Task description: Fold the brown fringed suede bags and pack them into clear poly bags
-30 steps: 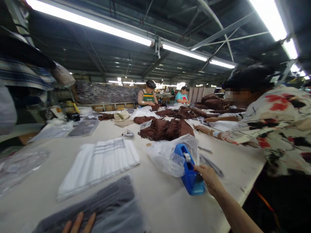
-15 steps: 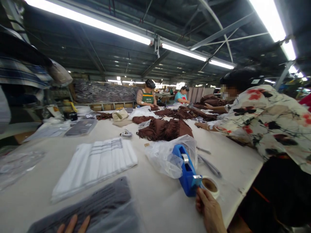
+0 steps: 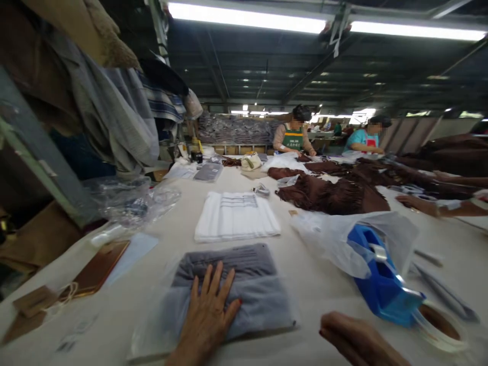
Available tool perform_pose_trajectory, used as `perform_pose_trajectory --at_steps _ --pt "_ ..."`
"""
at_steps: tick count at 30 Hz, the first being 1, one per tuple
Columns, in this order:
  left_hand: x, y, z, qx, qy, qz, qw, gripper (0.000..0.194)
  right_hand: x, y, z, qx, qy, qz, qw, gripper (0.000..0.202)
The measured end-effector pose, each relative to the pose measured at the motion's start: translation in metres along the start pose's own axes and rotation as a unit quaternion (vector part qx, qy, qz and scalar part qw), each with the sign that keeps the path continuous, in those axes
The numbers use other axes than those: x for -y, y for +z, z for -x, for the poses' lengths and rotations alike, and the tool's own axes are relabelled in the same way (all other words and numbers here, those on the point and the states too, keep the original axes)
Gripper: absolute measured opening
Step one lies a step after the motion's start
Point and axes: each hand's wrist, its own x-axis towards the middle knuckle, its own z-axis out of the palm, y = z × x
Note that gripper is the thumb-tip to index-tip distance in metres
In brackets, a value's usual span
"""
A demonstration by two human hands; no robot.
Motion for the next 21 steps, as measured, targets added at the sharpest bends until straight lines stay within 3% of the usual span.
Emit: perform_pose_trajectory --at_steps 2,5,9,13,15,17,19,21 --pt "-0.002 -0.002 0.0 -0.009 -0.003 0.0 1.0 0.059 0.038 -0.01 -0.031 0.093 -0.071 0.059 0.991 0.035" --pt "-0.004 -0.005 0.001 -0.022 0.001 -0.001 1.0 0.06 0.067 -0.015 -0.083 0.151 -0.158 0.136 0.966 0.028" --pt "-0.004 -0.006 0.002 -0.035 0.003 -0.013 0.999 0.062 0.066 0.0 -0.14 0.183 -0.183 0.209 0.943 0.02" --pt "-0.004 -0.006 0.002 -0.036 0.008 -0.027 0.999 0.064 0.055 0.018 -0.171 0.205 -0.152 0.206 0.944 0.01" --pt "-0.004 -0.007 0.002 -0.028 0.009 -0.025 0.999 0.064 0.048 0.022 -0.182 0.201 -0.116 0.209 0.95 0.011" --pt "-0.004 -0.007 0.002 -0.021 0.008 -0.019 1.0 0.064 0.04 0.019 -0.189 0.173 -0.07 0.225 0.956 0.025" --pt "-0.004 -0.007 0.002 -0.015 0.005 -0.013 1.0 0.064 0.032 0.013 -0.19 0.119 -0.028 0.249 0.961 0.032" --pt "-0.003 -0.006 0.002 -0.01 0.001 -0.006 1.0 0.064 0.027 0.008 -0.179 0.052 0.003 0.271 0.961 0.024"
